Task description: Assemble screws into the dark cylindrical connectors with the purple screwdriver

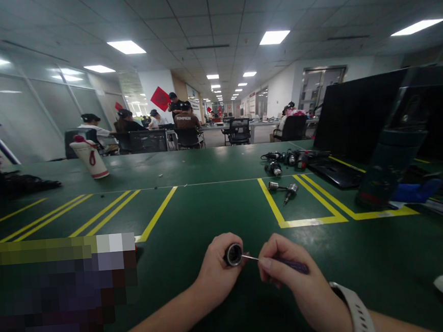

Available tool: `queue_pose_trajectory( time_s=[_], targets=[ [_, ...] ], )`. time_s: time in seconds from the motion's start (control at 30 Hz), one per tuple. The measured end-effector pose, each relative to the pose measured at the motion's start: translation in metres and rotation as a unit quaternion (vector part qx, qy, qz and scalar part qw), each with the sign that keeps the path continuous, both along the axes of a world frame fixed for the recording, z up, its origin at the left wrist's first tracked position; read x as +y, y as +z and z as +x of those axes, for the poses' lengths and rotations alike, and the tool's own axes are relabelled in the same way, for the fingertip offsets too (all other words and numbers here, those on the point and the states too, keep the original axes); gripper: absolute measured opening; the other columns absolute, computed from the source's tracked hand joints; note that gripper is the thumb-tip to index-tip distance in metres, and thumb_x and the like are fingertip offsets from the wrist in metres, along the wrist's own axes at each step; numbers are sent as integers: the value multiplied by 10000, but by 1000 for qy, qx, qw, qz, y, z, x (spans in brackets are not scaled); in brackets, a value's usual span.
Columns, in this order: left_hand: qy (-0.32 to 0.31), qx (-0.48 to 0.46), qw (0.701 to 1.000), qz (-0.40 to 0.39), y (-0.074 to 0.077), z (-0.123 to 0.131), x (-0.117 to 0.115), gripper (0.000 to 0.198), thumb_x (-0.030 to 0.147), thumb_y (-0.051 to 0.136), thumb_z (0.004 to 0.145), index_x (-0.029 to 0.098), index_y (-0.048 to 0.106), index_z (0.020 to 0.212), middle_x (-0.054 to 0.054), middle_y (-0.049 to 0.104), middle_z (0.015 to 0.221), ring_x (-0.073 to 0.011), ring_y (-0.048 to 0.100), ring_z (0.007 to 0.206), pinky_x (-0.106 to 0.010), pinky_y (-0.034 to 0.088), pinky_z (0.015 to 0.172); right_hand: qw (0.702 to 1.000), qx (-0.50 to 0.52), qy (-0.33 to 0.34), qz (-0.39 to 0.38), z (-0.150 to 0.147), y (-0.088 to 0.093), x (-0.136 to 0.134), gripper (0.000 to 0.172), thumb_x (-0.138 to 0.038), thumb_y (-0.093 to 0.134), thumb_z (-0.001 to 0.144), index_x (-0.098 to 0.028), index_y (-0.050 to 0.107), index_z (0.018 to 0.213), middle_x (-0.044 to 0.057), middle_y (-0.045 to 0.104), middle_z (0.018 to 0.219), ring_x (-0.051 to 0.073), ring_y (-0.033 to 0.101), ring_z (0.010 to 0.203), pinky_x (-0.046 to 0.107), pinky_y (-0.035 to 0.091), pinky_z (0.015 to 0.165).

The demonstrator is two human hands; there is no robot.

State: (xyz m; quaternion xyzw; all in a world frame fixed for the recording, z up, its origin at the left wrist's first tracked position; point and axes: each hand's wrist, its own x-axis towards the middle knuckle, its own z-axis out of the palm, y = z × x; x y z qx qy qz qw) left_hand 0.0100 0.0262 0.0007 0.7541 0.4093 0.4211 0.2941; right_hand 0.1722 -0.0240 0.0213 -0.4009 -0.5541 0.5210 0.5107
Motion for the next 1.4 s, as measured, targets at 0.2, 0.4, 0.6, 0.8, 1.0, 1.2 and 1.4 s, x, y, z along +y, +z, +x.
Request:
queue_pose_trajectory(
  time_s=[0.2,0.4,0.6,0.8,1.0,1.2,1.4],
  targets=[
    [-52,-58,995,-66,5,0,0,124,184,615,680,185,499,636,51,448,605,-108,410,551,-215,337,511,981,159,18,-107,-3,-2,4,142,-235,581,758,-176,504,654,-18,559,575,99,449,515,213,318,479],
    [-48,-67,994,-73,5,1,0,131,187,625,691,182,503,643,49,461,612,-109,421,556,-216,348,513,997,71,-17,-33,0,-2,1,135,-233,563,795,-179,526,677,-18,548,602,114,463,555,235,349,514],
    [-7,-36,999,-37,1,1,-1,128,174,627,688,186,511,635,45,476,607,-123,443,574,-233,358,545,991,-95,-30,89,2,-1,-7,163,-267,539,844,-184,549,704,1,539,694,147,489,649,279,372,593],
    [-47,-84,992,-80,4,1,0,143,208,625,701,183,492,656,52,449,611,-110,414,557,-220,346,515,999,44,2,16,-1,-9,-1,118,-246,568,829,-185,552,728,-12,559,671,122,484,606,243,379,550],
    [-29,-66,995,-67,1,1,1,133,193,615,704,179,491,657,48,447,617,-111,414,560,-219,344,517,999,34,-10,16,0,-8,0,144,-273,559,832,-184,540,722,-11,550,661,123,476,599,245,375,549],
    [2,-29,999,-26,-6,-1,3,116,156,610,700,180,505,657,45,470,627,-114,429,573,-223,348,537,990,-113,-33,82,-1,-1,-9,190,-296,512,863,-178,548,718,2,525,697,143,480,641,269,376,581],
    [-41,-88,992,-76,-1,-1,2,150,214,624,712,180,483,674,61,438,610,-101,398,550,-209,333,504,999,-28,-2,39,-1,-7,-4,139,-269,542,850,-181,550,743,-4,548,705,135,487,638,264,390,586]
  ],
)
